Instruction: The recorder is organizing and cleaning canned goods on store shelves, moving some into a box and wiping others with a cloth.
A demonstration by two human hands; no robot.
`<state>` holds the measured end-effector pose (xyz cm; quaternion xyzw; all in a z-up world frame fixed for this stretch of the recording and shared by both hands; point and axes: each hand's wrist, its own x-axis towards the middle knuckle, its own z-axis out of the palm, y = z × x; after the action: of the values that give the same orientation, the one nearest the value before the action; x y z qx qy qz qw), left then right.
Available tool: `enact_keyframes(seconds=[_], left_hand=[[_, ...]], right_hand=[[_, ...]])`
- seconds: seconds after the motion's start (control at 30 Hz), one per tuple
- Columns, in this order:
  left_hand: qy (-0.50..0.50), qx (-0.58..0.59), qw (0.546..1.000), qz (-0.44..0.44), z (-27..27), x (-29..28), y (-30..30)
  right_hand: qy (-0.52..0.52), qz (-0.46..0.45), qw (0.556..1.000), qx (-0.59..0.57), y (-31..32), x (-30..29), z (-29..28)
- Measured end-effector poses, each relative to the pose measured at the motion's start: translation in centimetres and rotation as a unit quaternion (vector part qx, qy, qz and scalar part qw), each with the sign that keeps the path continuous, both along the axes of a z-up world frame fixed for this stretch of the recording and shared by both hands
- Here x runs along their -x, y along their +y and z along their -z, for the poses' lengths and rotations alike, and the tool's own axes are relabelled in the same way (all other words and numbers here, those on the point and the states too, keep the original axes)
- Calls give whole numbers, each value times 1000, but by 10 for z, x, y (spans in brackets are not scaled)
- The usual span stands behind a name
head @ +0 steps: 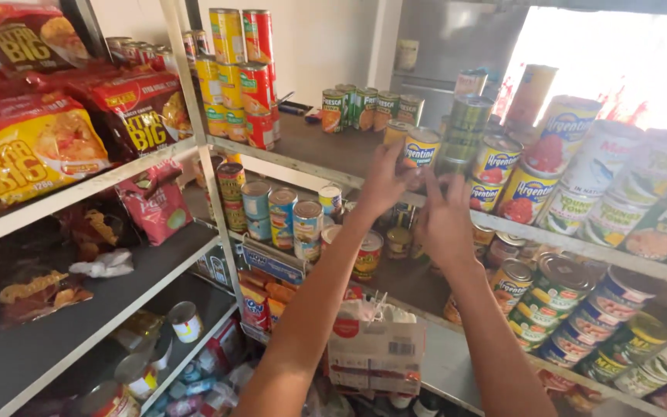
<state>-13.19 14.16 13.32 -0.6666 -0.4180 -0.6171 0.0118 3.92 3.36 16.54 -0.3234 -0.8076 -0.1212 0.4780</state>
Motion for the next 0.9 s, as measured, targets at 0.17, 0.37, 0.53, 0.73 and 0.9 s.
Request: enact_keyframes(seconds=[0.17, 0.37, 0.53, 0.73, 0.9], left_hand=[[-17, -4, 999, 43, 3, -3, 3], [17, 66, 997, -22, -14, -6, -29], [14, 77, 997, 4, -7, -13, -40], [-27, -116, 991, -59, -4, -61, -113], [-63, -70, 996, -5, 54, -104, -124]], right_hand=[[-29, 41, 998, -25, 3, -1, 0], [-54, 85, 995, -25, 1, 0, 4], [-51, 82, 995, -31, -2, -1, 9], [-31, 29, 999, -20, -24, -20, 13], [-58, 18, 998, -22, -34, -61, 47]])
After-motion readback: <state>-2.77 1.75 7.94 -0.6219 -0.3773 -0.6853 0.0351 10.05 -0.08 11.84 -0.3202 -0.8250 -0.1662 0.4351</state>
